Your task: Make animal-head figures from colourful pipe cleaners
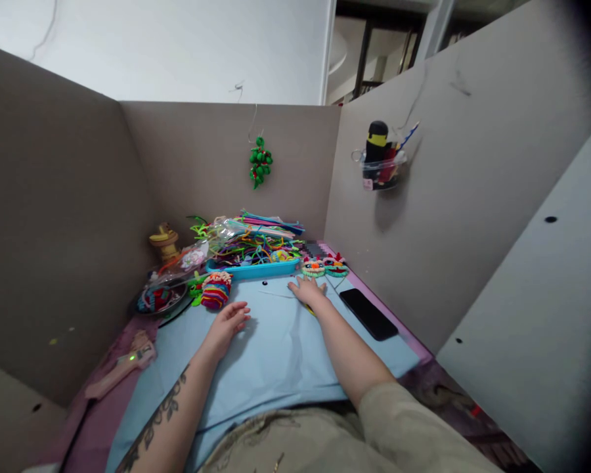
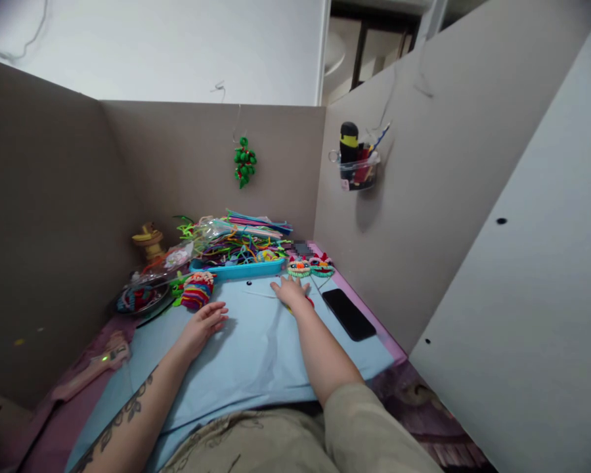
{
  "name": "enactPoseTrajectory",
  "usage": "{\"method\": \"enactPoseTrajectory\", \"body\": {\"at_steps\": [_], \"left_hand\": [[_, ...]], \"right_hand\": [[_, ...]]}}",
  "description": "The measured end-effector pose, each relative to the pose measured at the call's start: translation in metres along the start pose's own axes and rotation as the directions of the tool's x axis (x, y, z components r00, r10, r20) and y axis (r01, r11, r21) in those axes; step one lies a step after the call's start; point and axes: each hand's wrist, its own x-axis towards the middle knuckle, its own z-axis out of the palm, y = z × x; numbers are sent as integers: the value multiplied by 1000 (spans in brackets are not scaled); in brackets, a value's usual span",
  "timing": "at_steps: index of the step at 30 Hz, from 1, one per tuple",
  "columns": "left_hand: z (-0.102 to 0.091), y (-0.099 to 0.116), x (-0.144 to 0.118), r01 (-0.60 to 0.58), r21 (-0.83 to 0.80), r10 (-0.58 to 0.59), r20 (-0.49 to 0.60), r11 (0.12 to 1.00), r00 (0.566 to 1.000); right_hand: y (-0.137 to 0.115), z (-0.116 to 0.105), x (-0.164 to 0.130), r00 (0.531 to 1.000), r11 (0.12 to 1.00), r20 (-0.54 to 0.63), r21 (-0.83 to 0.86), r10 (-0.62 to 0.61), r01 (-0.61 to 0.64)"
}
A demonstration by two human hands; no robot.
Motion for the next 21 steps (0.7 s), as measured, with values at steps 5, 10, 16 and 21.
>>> {"method": "enactPoseTrajectory", "body": {"at_steps": [5, 10, 16, 21], "left_hand": [[-5, 4, 1, -266, 124, 291, -288, 956, 912], [-20, 6, 3, -452, 311, 542, -591, 836, 597], [-35, -4, 16, -343, 365, 494, -738, 865, 459], [-42, -13, 25, -256, 374, 453, -751, 891, 481]], "right_hand": [[2, -12, -8, 968, 959, -157, 176, -195, 221], [28, -32, -1, 925, 927, -377, 335, -32, 168], [25, -22, -12, 926, 890, -163, 262, -341, 374], [-3, -1, -23, 906, 906, -4, -2, -423, 423]]}}
